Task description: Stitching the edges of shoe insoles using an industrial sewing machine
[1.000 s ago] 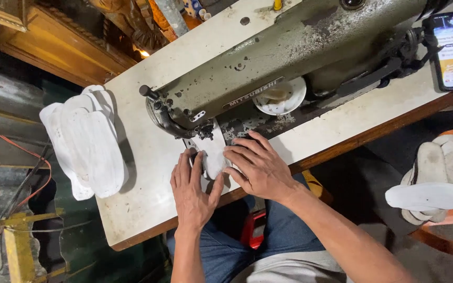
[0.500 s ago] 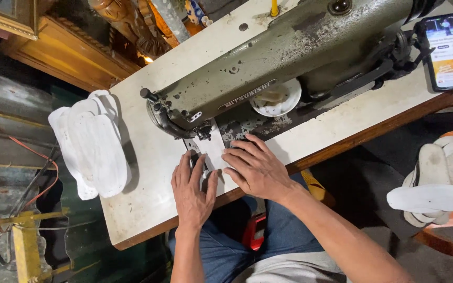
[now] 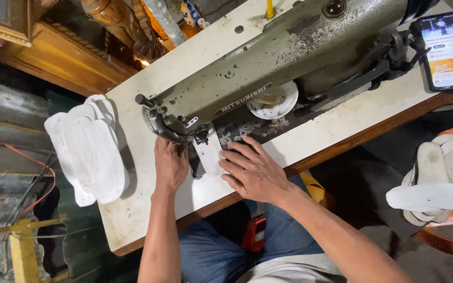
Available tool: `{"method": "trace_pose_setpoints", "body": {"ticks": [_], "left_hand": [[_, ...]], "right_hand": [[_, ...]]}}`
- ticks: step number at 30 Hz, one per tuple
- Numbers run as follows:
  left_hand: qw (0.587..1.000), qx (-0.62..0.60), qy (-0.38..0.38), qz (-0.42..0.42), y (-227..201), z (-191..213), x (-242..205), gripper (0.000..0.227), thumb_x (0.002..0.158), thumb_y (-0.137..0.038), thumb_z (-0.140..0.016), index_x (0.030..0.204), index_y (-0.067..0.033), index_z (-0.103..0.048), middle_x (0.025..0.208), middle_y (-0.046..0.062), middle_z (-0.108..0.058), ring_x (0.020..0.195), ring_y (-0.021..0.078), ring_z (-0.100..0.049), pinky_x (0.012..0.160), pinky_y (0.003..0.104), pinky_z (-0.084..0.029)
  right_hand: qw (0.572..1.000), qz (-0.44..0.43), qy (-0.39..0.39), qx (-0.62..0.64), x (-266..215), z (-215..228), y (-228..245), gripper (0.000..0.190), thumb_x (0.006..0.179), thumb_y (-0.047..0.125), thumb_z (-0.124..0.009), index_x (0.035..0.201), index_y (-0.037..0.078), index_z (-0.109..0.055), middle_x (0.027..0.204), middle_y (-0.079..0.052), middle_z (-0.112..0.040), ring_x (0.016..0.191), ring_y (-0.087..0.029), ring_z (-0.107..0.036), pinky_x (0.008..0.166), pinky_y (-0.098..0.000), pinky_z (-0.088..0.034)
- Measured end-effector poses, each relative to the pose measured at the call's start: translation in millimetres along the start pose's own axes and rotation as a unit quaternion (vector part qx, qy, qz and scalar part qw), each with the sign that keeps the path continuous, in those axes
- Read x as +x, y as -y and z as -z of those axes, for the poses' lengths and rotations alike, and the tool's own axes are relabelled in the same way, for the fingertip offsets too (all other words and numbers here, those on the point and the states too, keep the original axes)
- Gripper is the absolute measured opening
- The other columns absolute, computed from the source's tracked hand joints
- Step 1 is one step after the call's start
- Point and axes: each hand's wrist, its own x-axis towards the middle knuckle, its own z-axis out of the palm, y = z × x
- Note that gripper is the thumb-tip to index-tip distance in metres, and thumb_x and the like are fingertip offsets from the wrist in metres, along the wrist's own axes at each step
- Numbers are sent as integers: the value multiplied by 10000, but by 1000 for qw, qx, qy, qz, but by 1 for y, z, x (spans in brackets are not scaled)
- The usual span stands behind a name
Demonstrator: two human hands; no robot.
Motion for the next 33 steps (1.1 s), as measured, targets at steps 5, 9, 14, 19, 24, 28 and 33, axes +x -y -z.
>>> {"method": "trace_pose_setpoints", "body": {"ticks": [5,9,14,19,24,28,33], "left_hand": [[999,37,19,-27,13,-9,11,373,988,-178,-549,1347,-172,-648,1473,111,-553,1433,310,-449,1211,558,-274],[997,51,52,6,-11,11,9,396,1008,-254,-499,1384,-236,-624,1516,67,-522,1485,250,-391,1245,519,-236],[996,69,23,-51,-24,19,6,465,938,-186,-609,1401,-142,-608,1524,111,-490,1477,318,-375,1242,519,-214],[997,63,31,-42,-29,22,7,427,969,-229,-585,1392,-184,-626,1550,84,-473,1492,291,-364,1254,503,-198],[997,62,18,-53,-20,12,5,388,997,-262,-575,1373,-189,-636,1526,84,-491,1482,285,-378,1251,504,-211],[996,72,35,-40,-20,11,4,325,1012,-323,-548,1279,-221,-702,1554,36,-488,1517,238,-332,1272,481,-169],[995,92,39,-30,-29,17,7,331,1031,-386,-506,1215,-237,-738,1576,2,-477,1533,201,-307,1284,458,-153]], "right_hand": [[1000,-1,20,8,3,0,-2,328,1046,342,-531,1194,115,-717,1261,-135,-696,1308,-339,-575,1173,-588,-321],[1000,2,26,5,5,-1,0,326,1047,346,-533,1163,106,-721,1283,-131,-688,1321,-336,-564,1175,-582,-320],[998,-8,62,-10,4,-4,0,379,1046,389,-527,1253,120,-695,1377,-125,-637,1383,-339,-500,1203,-577,-267],[996,-13,92,-7,6,-2,2,417,1055,405,-508,1319,118,-658,1411,-141,-609,1417,-366,-454,1203,-607,-241],[993,-15,118,-7,4,-3,1,481,1061,440,-477,1405,129,-603,1437,-145,-584,1455,-376,-400,1220,-618,-189],[993,-17,115,-12,1,-7,0,477,1059,452,-481,1397,144,-612,1456,-126,-574,1459,-354,-397,1231,-599,-177],[996,-20,85,-14,-3,-9,-1,457,1052,462,-495,1344,146,-648,1425,-102,-602,1436,-332,-434,1234,-582,-193]]}}
